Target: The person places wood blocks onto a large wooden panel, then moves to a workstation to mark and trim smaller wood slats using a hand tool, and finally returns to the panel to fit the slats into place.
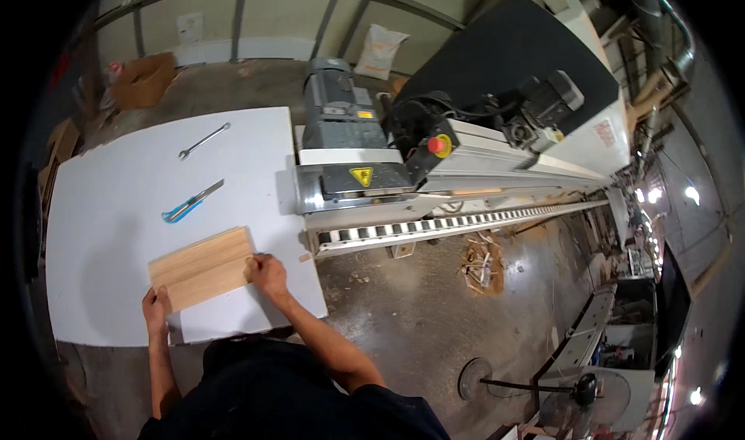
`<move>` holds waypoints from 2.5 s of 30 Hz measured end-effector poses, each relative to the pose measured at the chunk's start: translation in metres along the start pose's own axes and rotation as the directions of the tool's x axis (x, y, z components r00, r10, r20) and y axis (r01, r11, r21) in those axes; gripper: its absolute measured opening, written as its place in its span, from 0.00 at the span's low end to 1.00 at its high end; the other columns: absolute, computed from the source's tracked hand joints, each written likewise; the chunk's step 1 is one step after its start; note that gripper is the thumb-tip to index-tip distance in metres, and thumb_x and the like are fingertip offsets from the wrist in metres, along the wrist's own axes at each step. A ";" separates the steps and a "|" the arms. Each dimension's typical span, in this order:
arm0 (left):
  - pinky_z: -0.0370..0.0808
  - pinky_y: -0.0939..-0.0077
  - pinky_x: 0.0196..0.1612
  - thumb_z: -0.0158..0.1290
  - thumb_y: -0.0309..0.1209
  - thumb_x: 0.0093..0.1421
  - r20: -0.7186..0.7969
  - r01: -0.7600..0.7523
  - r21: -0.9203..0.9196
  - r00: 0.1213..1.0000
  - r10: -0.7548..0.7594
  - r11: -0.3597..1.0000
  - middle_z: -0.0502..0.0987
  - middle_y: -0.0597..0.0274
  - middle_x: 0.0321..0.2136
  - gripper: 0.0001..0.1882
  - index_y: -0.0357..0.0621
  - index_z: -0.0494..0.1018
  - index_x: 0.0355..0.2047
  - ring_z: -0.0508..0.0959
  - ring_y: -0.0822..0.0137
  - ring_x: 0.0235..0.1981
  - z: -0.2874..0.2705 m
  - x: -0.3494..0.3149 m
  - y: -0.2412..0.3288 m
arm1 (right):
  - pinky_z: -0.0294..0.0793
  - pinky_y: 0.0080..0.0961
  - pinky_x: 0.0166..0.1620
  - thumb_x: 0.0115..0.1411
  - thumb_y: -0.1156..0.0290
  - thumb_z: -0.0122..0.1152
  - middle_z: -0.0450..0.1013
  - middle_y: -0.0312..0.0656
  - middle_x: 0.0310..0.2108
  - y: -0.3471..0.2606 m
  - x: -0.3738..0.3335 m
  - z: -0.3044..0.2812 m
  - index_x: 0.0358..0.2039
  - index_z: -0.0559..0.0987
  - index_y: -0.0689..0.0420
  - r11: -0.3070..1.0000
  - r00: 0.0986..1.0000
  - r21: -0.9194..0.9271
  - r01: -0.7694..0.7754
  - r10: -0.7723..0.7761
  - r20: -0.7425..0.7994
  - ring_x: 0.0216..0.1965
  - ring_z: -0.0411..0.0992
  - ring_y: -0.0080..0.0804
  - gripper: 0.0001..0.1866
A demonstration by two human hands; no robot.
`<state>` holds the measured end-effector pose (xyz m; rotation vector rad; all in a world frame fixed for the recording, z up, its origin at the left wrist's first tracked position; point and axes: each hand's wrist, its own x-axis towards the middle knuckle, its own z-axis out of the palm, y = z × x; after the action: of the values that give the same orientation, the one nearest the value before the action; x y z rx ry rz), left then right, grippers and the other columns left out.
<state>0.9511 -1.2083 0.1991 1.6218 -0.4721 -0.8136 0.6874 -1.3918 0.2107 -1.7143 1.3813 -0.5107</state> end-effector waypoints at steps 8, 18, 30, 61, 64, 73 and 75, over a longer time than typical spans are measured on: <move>0.69 0.77 0.41 0.54 0.36 0.59 0.021 0.037 0.034 0.999 -0.038 0.999 0.77 0.61 0.35 0.19 0.32 0.72 0.45 0.73 0.72 0.36 -0.009 0.006 0.001 | 0.73 0.32 0.39 0.58 0.59 0.56 0.76 0.51 0.33 0.024 0.003 0.009 0.42 0.78 0.60 0.967 0.995 0.236 0.095 -0.087 -0.045 0.34 0.76 0.45 0.18; 0.70 0.71 0.48 0.54 0.35 0.59 -0.222 -0.055 0.274 0.968 0.118 0.960 0.72 0.55 0.46 0.28 0.32 0.64 0.56 0.73 0.67 0.42 -0.025 0.022 -0.006 | 0.73 0.20 0.35 0.61 0.67 0.58 0.77 0.42 0.33 0.054 0.014 -0.084 0.47 0.75 0.63 0.826 0.983 0.555 0.097 0.008 -0.183 0.31 0.73 0.24 0.17; 0.65 0.60 0.55 0.55 0.29 0.54 0.260 -0.497 0.721 0.840 0.476 0.483 0.70 0.47 0.50 0.19 0.37 0.72 0.47 0.69 0.47 0.51 0.052 0.111 0.063 | 0.73 0.17 0.36 0.61 0.69 0.58 0.78 0.39 0.33 0.051 0.014 -0.186 0.44 0.78 0.63 0.882 0.926 0.428 0.197 -0.024 -0.377 0.30 0.73 0.20 0.13; 0.73 0.78 0.26 0.38 0.28 0.64 0.374 0.166 0.103 0.907 -0.193 0.981 0.66 0.66 0.26 0.26 0.47 0.56 0.64 0.70 0.74 0.21 0.272 -0.021 0.134 | 0.71 0.34 0.37 0.47 0.79 0.65 0.74 0.39 0.33 0.030 0.092 -0.199 0.31 0.82 0.55 0.621 0.639 -0.489 0.612 -0.753 -0.156 0.35 0.71 0.40 0.09; 0.73 0.78 0.26 0.38 0.29 0.65 0.351 0.190 0.122 0.910 -0.221 0.974 0.65 0.67 0.26 0.26 0.44 0.55 0.64 0.70 0.73 0.20 0.290 -0.026 0.135 | 0.72 0.35 0.37 0.47 0.79 0.64 0.74 0.40 0.33 0.038 0.095 -0.197 0.30 0.82 0.55 0.630 0.654 -0.509 0.586 -0.739 -0.161 0.35 0.72 0.41 0.08; 0.72 0.77 0.27 0.38 0.30 0.65 0.274 0.179 0.224 0.932 -0.238 0.958 0.66 0.65 0.24 0.26 0.42 0.55 0.63 0.72 0.73 0.20 0.301 -0.044 0.159 | 0.72 0.35 0.35 0.49 0.75 0.65 0.74 0.39 0.33 0.039 0.100 -0.197 0.29 0.80 0.55 0.628 0.621 -0.496 0.600 -0.756 -0.206 0.34 0.72 0.42 0.05; 0.72 0.77 0.27 0.38 0.30 0.65 0.272 0.124 0.244 0.943 -0.190 0.962 0.67 0.65 0.24 0.26 0.41 0.55 0.63 0.72 0.73 0.20 0.304 -0.045 0.162 | 0.72 0.35 0.35 0.50 0.75 0.65 0.74 0.38 0.33 0.038 0.100 -0.198 0.29 0.80 0.55 0.629 0.633 -0.507 0.589 -0.749 -0.195 0.34 0.72 0.42 0.05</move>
<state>0.7210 -1.4196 0.3501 1.7699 -0.6691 -1.1673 0.5468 -1.5575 0.2698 -2.6198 1.0723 -1.1154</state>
